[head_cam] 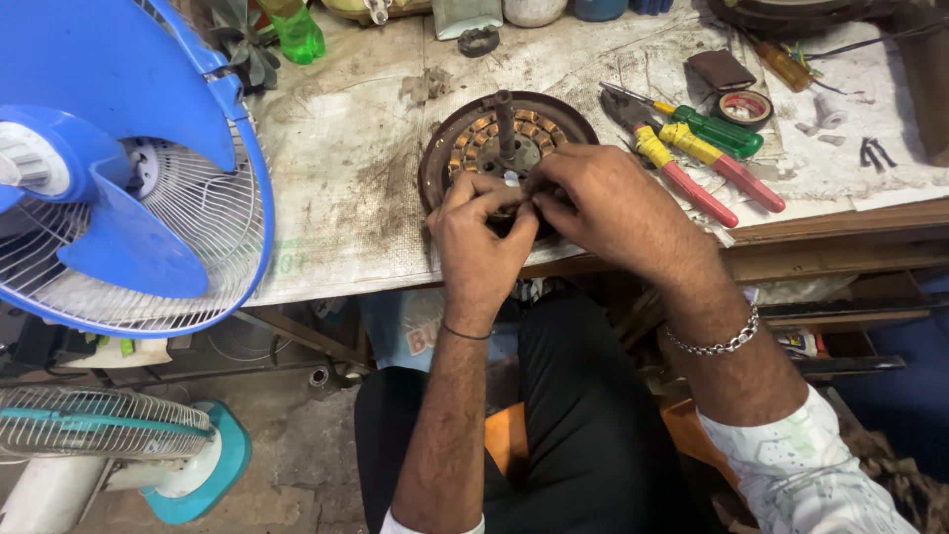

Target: The person works on a circular electrical component, likely a fan motor stator, on a cluttered workbench. They use pliers to strip and cut wires, a sanding block to clean surfaces, and their hands to connect and arrange wires on the component.

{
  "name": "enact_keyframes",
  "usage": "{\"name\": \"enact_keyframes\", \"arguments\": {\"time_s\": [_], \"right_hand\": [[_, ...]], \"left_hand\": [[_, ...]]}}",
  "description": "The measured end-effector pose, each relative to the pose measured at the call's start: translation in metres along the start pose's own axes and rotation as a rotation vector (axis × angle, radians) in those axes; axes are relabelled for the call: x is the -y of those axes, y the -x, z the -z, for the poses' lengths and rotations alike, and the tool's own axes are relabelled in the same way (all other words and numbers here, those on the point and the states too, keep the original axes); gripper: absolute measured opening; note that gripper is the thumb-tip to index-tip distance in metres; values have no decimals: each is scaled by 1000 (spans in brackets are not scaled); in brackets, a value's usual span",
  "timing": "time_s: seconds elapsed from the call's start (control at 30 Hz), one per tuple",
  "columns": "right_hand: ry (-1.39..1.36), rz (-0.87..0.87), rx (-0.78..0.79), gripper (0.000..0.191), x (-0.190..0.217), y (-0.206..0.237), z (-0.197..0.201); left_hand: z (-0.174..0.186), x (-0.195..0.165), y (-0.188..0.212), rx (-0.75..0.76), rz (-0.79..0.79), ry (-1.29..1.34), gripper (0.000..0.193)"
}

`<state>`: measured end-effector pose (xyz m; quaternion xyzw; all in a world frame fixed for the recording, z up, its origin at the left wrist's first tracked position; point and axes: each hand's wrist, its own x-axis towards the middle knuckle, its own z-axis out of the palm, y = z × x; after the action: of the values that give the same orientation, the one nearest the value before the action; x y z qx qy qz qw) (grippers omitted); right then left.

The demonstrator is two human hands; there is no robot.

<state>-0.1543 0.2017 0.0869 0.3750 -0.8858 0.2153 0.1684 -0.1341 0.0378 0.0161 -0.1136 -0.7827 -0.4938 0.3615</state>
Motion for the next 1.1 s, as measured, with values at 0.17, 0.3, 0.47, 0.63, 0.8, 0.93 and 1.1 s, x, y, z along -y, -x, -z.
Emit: {"name": "enact_keyframes", "arguments": {"time_s": [0.17, 0.3, 0.47, 0.63, 0.8, 0.93, 1.1], "right_hand": [[11, 13, 11, 14, -1, 1, 3], [24, 40, 6, 15, -1, 2, 4], [44, 5, 51, 16, 1, 1, 2], [-27, 34, 40, 19, -2, -2, 3], [-19, 40, 30, 20, -2, -1, 3], [17, 56, 10, 21, 1, 1, 4], [48, 124, -13, 21, 2, 4, 6]], "left_hand": [[-1, -1, 1, 15, -18, -49, 14], [-4, -2, 5, 9, -29, -121, 15], [-4, -2, 7, 26, -5, -163, 13], [-2, -3, 8, 16, -15, -154, 12], [-1, -6, 8, -7, -26, -160, 12], [-1, -9, 9, -15, -23, -179, 14], [0, -11, 9, -9, -42, -193, 18]]}}
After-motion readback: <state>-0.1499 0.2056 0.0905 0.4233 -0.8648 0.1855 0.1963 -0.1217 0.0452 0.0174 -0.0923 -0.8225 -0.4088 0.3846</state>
